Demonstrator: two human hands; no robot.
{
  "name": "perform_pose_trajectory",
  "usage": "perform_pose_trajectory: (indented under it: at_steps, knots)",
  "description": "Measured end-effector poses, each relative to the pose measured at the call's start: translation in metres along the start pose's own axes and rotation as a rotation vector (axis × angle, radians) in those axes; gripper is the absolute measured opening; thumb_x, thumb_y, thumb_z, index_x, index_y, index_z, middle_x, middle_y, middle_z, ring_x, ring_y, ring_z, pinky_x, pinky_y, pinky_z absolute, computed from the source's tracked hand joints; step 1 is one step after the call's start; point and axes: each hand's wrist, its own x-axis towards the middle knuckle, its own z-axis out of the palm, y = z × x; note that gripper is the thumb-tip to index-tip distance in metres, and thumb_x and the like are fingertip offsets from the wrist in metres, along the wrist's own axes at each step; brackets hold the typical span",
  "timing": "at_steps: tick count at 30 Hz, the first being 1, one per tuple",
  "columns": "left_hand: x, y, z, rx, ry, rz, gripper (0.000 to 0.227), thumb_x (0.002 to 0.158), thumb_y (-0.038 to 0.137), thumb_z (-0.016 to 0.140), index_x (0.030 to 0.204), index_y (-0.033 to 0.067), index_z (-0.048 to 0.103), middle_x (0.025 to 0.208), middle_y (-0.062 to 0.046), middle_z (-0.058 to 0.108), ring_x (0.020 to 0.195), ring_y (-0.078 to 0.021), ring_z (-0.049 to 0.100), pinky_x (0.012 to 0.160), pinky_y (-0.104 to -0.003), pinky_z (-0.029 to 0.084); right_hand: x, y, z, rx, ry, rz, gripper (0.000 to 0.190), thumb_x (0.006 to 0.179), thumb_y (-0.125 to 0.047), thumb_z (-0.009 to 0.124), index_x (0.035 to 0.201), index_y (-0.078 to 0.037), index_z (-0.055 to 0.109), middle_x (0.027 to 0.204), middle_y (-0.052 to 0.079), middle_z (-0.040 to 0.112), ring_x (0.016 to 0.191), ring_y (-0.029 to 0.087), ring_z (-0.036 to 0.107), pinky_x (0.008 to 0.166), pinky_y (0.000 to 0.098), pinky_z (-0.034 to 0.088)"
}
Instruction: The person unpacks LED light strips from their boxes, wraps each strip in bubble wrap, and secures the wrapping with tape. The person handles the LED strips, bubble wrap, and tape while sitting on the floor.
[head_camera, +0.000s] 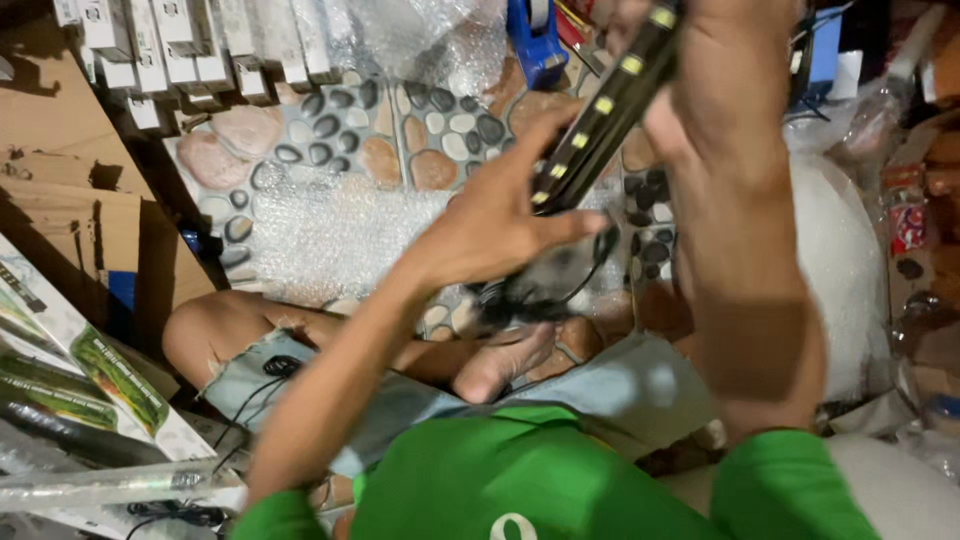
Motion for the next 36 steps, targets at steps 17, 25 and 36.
perform_pose_trajectory:
  at_steps: [17,25,36]
  knots:
    - [-0.246,-0.125,0.004,1.328,-0.545,-0.488,0.068,0.098,0.014,0.049,0.163,0.0325,0.038,0.125,-0.018,0.064,0.104,-0.0314,0.072,0.083,-0.042,0.054,-0.315,0.212,-0.026,0.037,-0.518,1.104,0.050,0.095,-0.054,0.069,0.100,-0.006,0.080,0.099,0.011,0.082,0.088,0.019,0.076,0.093,0.0355,0.058]
    - [-0.269,-0.119,0.019,1.331,-0.498,-0.514,0.059,0.098,0.007,0.048,0.149,0.0354,0.056,0.117,-0.015,0.064,0.104,-0.0313,0.065,0.077,-0.039,0.052,-0.303,0.282,-0.089,-1.013,-0.964,-0.330,0.050,0.089,-0.043,0.079,0.129,-0.017,0.066,0.106,0.007,0.065,0.098,0.029,0.067,0.088,0.0446,0.051]
    - [-0.318,0.088,-0.144,0.802,-0.247,-1.382,0.065,0.072,0.057,0.090,0.132,0.0463,0.069,0.078,-0.005,0.093,0.089,-0.0272,0.090,0.079,-0.041,0.069,-0.237,0.164,-0.100,-0.628,-0.977,0.077,0.030,0.084,-0.043,0.084,0.100,-0.019,0.078,0.072,0.009,0.077,0.074,0.034,0.079,0.064,0.0410,0.060]
